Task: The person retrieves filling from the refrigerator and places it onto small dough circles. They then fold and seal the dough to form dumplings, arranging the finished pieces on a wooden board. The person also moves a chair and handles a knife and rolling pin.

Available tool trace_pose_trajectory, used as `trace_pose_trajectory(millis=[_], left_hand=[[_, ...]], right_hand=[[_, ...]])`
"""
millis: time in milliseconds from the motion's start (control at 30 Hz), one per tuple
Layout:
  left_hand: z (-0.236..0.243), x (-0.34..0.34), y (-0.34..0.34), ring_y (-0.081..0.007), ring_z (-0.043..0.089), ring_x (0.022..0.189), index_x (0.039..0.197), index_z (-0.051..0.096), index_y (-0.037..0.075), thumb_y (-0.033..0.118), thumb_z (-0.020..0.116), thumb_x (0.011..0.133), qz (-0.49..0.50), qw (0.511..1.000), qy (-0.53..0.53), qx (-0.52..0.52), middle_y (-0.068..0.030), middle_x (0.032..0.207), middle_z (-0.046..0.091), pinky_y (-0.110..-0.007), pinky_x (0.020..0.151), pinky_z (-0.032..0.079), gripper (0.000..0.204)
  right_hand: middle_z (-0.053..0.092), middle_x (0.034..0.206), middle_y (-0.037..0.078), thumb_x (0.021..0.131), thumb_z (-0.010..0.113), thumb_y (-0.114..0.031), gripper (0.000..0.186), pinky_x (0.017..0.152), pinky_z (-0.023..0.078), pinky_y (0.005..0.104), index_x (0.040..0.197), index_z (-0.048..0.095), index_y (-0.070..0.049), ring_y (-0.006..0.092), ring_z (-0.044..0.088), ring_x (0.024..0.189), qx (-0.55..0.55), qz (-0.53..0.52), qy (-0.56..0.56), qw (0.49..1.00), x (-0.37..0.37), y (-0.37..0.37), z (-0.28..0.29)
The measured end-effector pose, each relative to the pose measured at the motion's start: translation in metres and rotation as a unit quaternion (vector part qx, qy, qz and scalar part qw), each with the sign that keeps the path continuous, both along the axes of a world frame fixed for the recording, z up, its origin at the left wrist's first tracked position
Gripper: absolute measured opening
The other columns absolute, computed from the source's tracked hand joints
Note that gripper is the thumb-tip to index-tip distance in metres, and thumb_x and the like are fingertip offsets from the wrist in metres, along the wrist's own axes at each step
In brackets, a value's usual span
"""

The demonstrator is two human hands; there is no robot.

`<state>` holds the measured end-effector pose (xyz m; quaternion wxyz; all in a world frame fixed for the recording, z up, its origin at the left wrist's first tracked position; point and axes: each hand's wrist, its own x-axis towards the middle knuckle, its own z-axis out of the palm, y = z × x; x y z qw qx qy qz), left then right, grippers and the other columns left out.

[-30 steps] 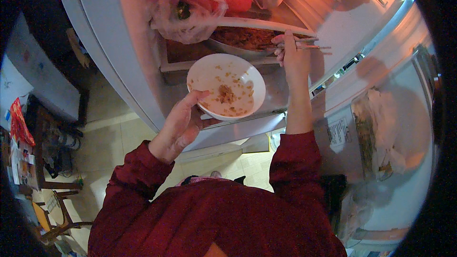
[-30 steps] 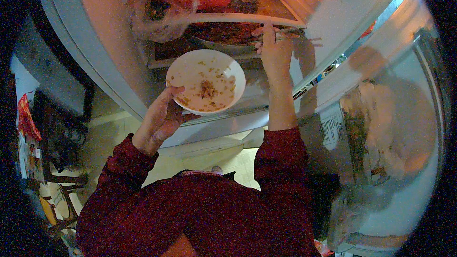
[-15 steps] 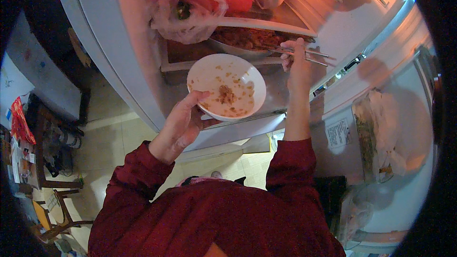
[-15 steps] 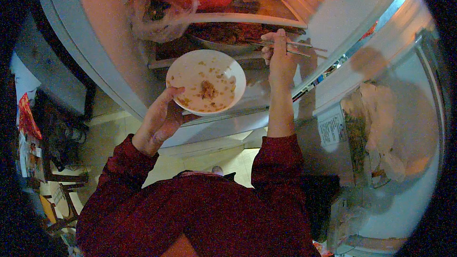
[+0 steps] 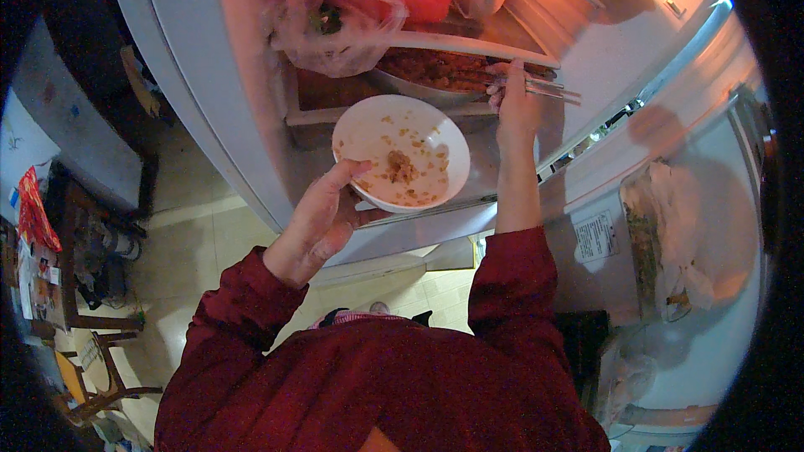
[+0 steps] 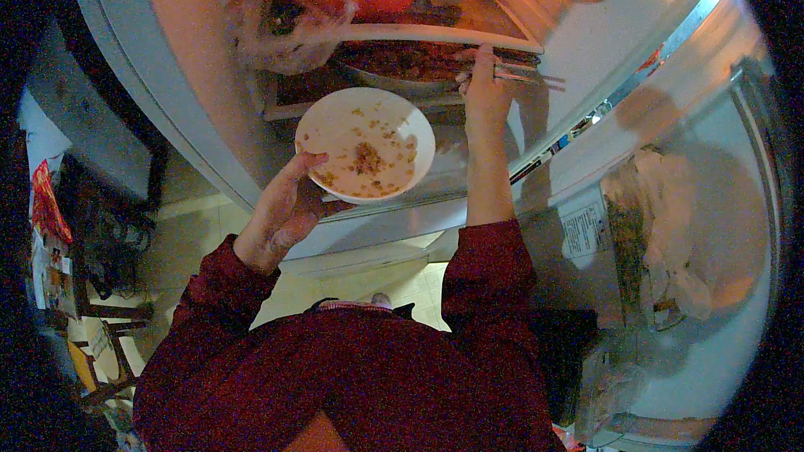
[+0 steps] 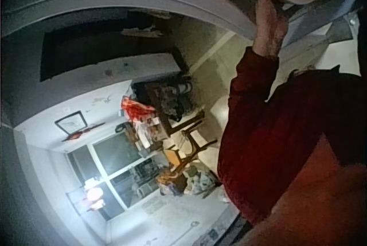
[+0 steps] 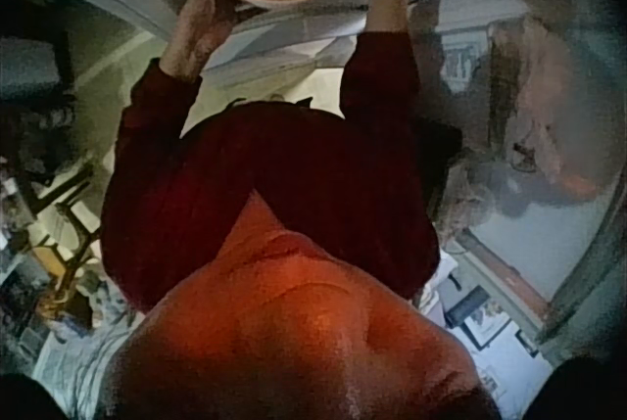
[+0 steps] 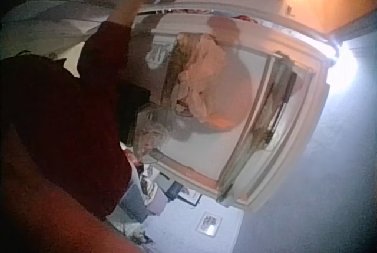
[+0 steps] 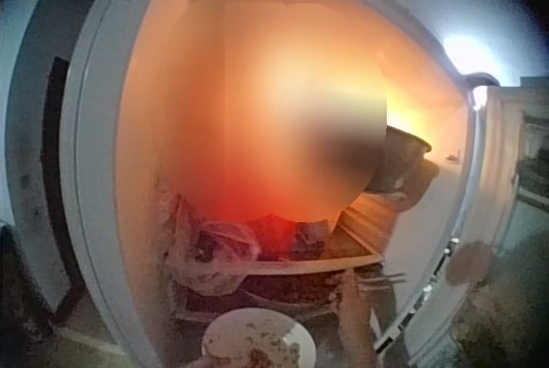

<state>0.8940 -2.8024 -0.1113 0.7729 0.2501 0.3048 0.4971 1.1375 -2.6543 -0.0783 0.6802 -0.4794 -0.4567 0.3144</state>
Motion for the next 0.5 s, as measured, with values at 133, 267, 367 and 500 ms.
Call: trace_pose_trajectory(millis=[133,267,367,500], left_hand=[[0.000,-0.001,0.000,-0.0270,0.056,0.118,0.140,0.038,0.009,0.027,0.055,0.092,-0.010,1.000,-0.022,0.013,-0.0120,0.134,0.053,-0.049,0.098,0.046,0.054],[0.000,0.000,0.001,-0.0275,0.057,0.116,0.138,0.039,0.009,0.026,0.055,0.092,0.007,1.000,-0.015,-0.007,-0.0122,0.133,0.054,-0.050,0.098,0.047,0.052],[0.001,0.000,0.001,-0.0278,0.058,0.116,0.138,0.039,0.008,0.026,0.055,0.092,0.009,1.000,-0.014,-0.006,-0.0125,0.133,0.054,-0.050,0.098,0.047,0.052],[0.002,0.001,0.000,-0.0280,0.057,0.117,0.139,0.039,0.008,0.025,0.055,0.092,0.017,1.000,-0.002,-0.018,-0.0127,0.133,0.054,-0.051,0.099,0.047,0.052]], right_hand=[[0.056,0.063,0.000,0.100,0.049,-0.040,0.041,0.046,0.034,0.0188,0.084,0.066,-0.006,0.0052,0.046,0.051,-0.001,-0.001,-0.014,1.000,0.000,0.008,-0.004],[0.056,0.063,0.001,0.100,0.049,-0.040,0.043,0.045,0.036,0.0202,0.084,0.065,-0.003,0.0059,0.045,0.050,0.003,-0.019,-0.045,0.999,0.000,0.004,-0.003],[0.057,0.062,0.003,0.098,0.051,-0.045,0.045,0.045,0.039,0.0231,0.084,0.063,-0.003,0.0090,0.051,0.051,0.029,-0.019,-0.011,0.999,-0.001,0.000,-0.008],[0.056,0.062,0.004,0.099,0.048,-0.047,0.049,0.044,0.040,0.0247,0.086,0.063,-0.002,0.0105,0.051,0.049,0.012,-0.039,0.065,0.997,-0.002,-0.002,-0.015]])
